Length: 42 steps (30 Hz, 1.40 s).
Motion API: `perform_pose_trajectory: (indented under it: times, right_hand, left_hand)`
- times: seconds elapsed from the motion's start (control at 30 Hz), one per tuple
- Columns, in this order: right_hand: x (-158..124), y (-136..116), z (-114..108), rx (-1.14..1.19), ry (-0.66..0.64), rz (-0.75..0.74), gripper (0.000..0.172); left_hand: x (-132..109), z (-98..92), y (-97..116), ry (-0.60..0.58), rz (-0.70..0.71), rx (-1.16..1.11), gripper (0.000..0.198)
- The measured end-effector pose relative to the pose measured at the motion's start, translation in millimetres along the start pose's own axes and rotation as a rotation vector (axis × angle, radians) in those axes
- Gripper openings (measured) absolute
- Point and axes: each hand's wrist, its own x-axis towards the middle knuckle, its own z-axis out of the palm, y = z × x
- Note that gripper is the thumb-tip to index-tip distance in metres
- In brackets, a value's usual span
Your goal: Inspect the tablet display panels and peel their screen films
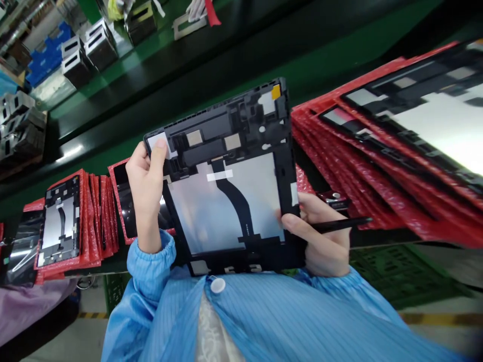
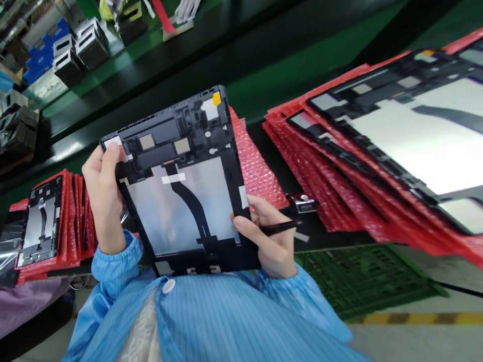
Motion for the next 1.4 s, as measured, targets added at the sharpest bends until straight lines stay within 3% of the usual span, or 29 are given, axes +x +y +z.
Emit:
perform_pose_trajectory:
  times: [0.2,0.53,0.63,0.8,1.03,1.23,1.4]
  right_hand:
    - [-3.5,0.1,2.9,-0.018,-0.063,0.018,0.025]
    - [-6.2,0.7,6.2,0.027,-0.107,-0.024,0.022]
    - [-6.9,0.5,5.5,0.049,-0.103,-0.046,0.021]
    - [-6.3,-2.1,6.3,0.074,-0.076,-0.049,0.018]
    - [-6.2,-2.7,12.9,0.131,-0.032,0.016,0.019]
    - [-8.0,-3.4,16.1,0.121,-0.03,-0.024,0.019]
    - [3.8,-2.9,12.0,0.032,-0.026,-0.111,0.022]
  left_hand:
    - [0.2,-7.7,-5.1,0.027,-0.037,0.001,0.023]
    - [9.1,-10.1,-9.7,0.0,-0.052,-0.056,0.025]
    - [11.8,-14.6,-9.3,-0.086,-0.018,-0.05,0.021]
    - [15.6,-25.5,-11.0,-0.359,-0.032,-0.118,0.024]
    - [12.7,-24.8,-15.6,-0.483,-0.068,-0.212,0.044]
    - [4.5,-22.2,-9.6,-0.392,-0.021,-0.129,0.035]
    - [0.9,-12.8,7.1,-0.188,0.076,-0.123,0.019]
